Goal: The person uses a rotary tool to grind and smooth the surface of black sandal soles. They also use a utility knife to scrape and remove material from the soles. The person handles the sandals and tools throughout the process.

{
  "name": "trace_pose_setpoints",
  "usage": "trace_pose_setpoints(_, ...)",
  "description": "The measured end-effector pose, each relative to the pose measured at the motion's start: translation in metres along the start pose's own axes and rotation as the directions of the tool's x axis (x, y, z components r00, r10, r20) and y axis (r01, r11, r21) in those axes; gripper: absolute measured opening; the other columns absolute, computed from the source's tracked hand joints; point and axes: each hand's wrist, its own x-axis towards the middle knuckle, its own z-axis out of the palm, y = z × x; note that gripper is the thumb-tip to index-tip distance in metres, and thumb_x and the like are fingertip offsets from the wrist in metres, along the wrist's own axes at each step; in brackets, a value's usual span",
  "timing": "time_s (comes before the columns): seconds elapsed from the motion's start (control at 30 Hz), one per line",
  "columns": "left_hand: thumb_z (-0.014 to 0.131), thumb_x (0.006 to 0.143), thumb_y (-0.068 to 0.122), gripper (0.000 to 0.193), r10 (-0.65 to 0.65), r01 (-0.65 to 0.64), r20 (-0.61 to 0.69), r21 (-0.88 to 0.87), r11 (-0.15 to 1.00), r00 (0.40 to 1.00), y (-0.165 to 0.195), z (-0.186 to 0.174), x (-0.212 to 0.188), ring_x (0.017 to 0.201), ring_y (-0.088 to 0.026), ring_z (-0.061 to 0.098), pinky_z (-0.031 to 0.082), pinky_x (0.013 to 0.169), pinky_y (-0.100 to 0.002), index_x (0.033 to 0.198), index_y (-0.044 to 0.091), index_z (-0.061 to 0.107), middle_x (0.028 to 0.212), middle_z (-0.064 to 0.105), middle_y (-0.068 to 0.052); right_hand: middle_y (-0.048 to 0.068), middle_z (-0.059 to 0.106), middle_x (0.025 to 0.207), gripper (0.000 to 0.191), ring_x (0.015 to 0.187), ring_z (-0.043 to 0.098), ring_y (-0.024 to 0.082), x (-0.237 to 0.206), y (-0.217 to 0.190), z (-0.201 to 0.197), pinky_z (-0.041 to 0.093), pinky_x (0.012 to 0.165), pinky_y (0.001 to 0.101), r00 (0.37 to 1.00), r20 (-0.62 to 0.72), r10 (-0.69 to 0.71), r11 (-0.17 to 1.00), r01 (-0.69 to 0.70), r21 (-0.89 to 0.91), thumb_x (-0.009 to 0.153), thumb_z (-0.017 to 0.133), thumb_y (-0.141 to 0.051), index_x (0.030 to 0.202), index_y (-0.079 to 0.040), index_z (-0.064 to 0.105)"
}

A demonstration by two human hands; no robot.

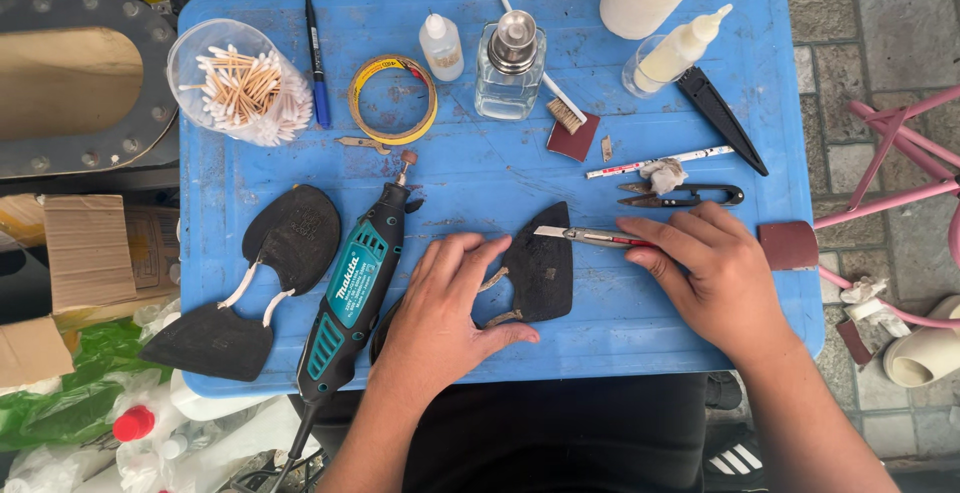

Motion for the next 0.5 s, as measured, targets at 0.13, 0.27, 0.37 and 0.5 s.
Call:
trace_pose_setpoints(0.13,0.086,0.061,0.057,0.095,0.013,-0.014,0.025,0.041,0.999,1.000,-0.002,0.003,0.000,0.106,-0.027,0.058,0.048,0.096,-0.044,0.139,0.010,0.061,0.118,0.058,-0.008,0.007,0.066,0.088,0.028,0.087,0.066,0.028,0.006,-0.007,-0.005,0.053,0.076,0.0420,0.999,0.044,0.019,0.966,-0.007,-0.260,0.084,0.080,-0.025,0.108,-0.011,0.078)
trace_pose_setpoints(0.27,0.086,0.063,0.057,0.094,0.020,-0.021,0.013,0.056,0.998,1.000,-0.004,0.005,-0.001,0.108,-0.028,0.058,0.048,0.097,-0.044,0.140,0.010,0.062,0.119,0.059,-0.008,0.011,0.068,0.114,0.022,0.104,0.069,0.031,0.004,-0.005,-0.007,0.056,0.084,0.0419,0.997,0.039,-0.070,0.981,0.076,-0.179,0.087,0.075,-0.015,0.106,-0.005,0.069)
trace_pose_setpoints(0.37,0.086,0.061,0.056,0.094,0.014,-0.015,0.009,0.052,0.999,1.000,-0.005,0.006,-0.001,0.108,-0.028,0.057,0.048,0.096,-0.043,0.139,0.008,0.061,0.119,0.059,-0.009,0.011,0.066,0.116,0.026,0.104,0.068,0.032,0.007,-0.003,-0.011,0.057,0.086,0.0415,0.996,0.070,-0.059,0.996,0.063,-0.060,0.088,0.071,-0.010,0.114,-0.006,0.067)
trace_pose_setpoints(0.5,0.086,0.061,0.055,0.093,0.005,-0.005,0.011,0.056,0.998,1.000,-0.003,0.007,-0.001,0.107,-0.026,0.058,0.049,0.096,-0.043,0.138,0.009,0.063,0.118,0.059,-0.008,0.012,0.064,0.108,0.043,0.095,0.068,0.029,0.013,-0.007,-0.012,0.057,0.080,0.0402,0.991,0.130,-0.008,0.996,-0.003,0.085,0.089,0.066,-0.005,0.132,-0.009,0.068)
